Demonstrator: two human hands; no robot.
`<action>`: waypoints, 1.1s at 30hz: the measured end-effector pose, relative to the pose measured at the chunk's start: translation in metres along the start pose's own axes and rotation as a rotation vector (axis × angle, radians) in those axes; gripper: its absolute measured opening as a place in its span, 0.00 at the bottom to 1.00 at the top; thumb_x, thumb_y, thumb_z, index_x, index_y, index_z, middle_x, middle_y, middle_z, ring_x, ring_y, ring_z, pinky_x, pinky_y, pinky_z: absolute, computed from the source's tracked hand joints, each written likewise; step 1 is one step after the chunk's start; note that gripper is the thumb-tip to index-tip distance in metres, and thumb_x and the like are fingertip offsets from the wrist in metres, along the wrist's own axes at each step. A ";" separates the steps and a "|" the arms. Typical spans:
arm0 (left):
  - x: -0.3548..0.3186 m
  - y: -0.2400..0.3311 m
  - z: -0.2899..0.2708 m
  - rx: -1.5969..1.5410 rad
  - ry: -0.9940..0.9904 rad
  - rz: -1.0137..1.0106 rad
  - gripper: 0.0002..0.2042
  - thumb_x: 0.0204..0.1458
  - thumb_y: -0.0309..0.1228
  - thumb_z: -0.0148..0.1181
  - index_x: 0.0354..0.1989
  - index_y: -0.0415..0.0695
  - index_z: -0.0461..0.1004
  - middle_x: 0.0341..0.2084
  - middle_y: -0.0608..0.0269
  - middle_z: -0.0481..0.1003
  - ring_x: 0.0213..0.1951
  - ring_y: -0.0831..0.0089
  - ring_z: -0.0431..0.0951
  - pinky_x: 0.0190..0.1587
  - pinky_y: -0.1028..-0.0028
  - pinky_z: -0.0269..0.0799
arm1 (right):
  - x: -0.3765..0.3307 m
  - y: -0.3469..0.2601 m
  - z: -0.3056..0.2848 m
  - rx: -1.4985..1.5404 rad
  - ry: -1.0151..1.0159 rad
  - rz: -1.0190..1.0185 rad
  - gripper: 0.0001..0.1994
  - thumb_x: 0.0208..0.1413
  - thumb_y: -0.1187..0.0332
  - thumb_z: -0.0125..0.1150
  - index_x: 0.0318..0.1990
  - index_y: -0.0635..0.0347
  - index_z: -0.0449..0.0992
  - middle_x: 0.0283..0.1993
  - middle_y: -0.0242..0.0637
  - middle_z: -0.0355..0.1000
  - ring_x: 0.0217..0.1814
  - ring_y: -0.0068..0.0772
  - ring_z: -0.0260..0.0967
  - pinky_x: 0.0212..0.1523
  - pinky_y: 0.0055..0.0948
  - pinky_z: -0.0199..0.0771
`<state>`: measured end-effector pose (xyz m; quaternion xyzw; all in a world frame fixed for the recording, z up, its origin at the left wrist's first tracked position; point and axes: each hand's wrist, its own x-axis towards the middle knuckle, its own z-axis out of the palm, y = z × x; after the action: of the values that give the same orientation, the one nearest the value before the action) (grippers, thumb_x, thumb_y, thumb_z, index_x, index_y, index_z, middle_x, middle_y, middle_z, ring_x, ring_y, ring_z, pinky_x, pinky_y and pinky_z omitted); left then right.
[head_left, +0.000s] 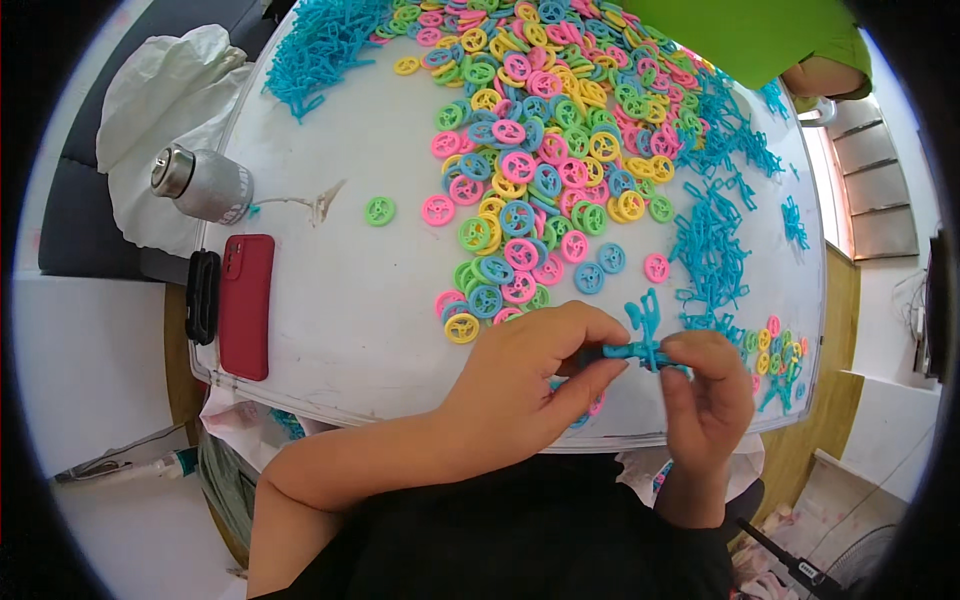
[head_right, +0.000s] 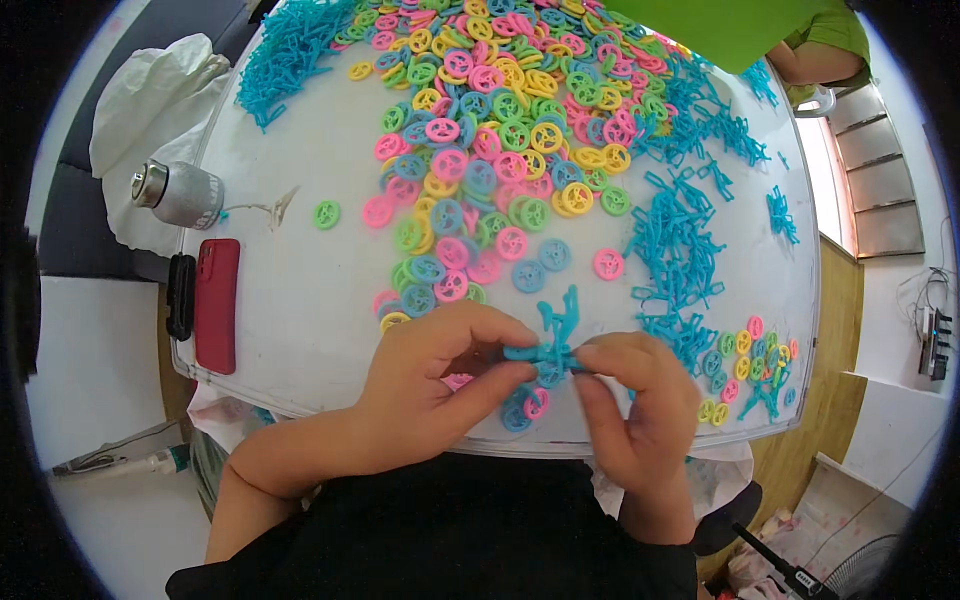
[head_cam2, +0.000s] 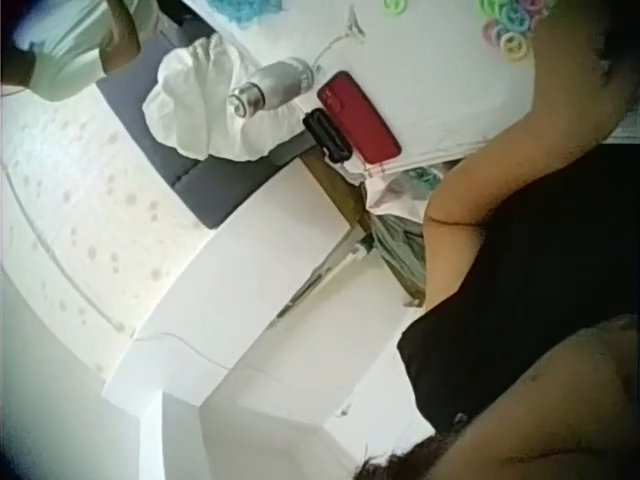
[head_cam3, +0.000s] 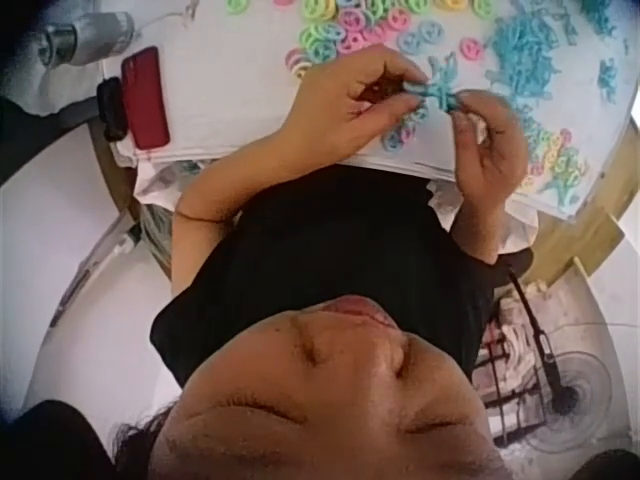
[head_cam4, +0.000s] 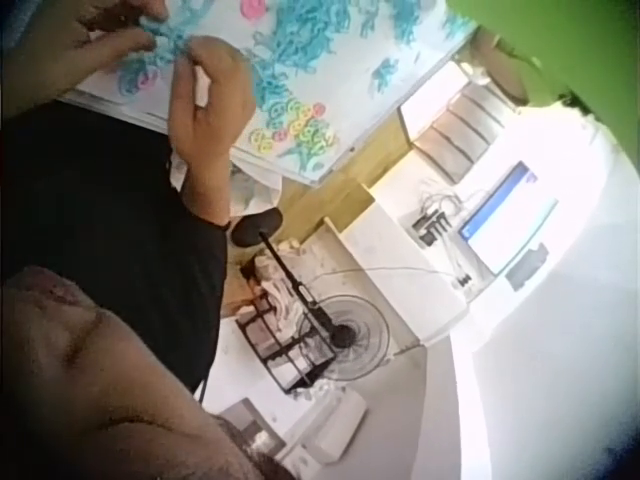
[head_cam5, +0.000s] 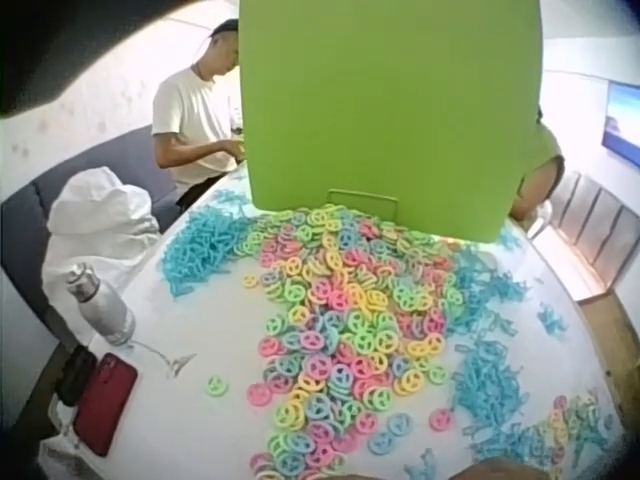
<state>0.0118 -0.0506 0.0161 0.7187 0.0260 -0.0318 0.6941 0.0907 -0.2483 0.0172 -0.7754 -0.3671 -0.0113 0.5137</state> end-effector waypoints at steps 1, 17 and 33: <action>-0.001 -0.002 0.002 -0.068 0.022 -0.023 0.12 0.57 0.19 0.61 0.49 0.37 0.72 0.45 0.58 0.76 0.41 0.77 0.79 0.42 0.77 0.77 | -0.001 -0.002 0.004 0.086 -0.021 0.030 0.15 0.47 0.85 0.63 0.44 0.64 0.75 0.36 0.45 0.75 0.37 0.40 0.75 0.39 0.30 0.73; -0.001 -0.015 0.003 0.176 0.093 0.142 0.12 0.54 0.17 0.62 0.46 0.38 0.75 0.39 0.57 0.78 0.40 0.71 0.80 0.39 0.74 0.78 | 0.006 0.009 -0.001 0.224 -0.209 0.268 0.22 0.43 0.84 0.68 0.49 0.66 0.77 0.40 0.38 0.75 0.44 0.31 0.75 0.45 0.28 0.75; 0.005 -0.023 -0.005 0.167 0.121 0.277 0.11 0.52 0.21 0.65 0.44 0.42 0.76 0.36 0.57 0.79 0.38 0.65 0.81 0.41 0.70 0.76 | 0.016 0.008 -0.013 0.279 -0.375 0.316 0.23 0.47 0.83 0.64 0.53 0.62 0.77 0.46 0.47 0.74 0.45 0.37 0.76 0.47 0.30 0.78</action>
<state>0.0150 -0.0450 -0.0071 0.7712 -0.0342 0.1053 0.6270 0.1119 -0.2514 0.0233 -0.7333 -0.3286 0.2631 0.5339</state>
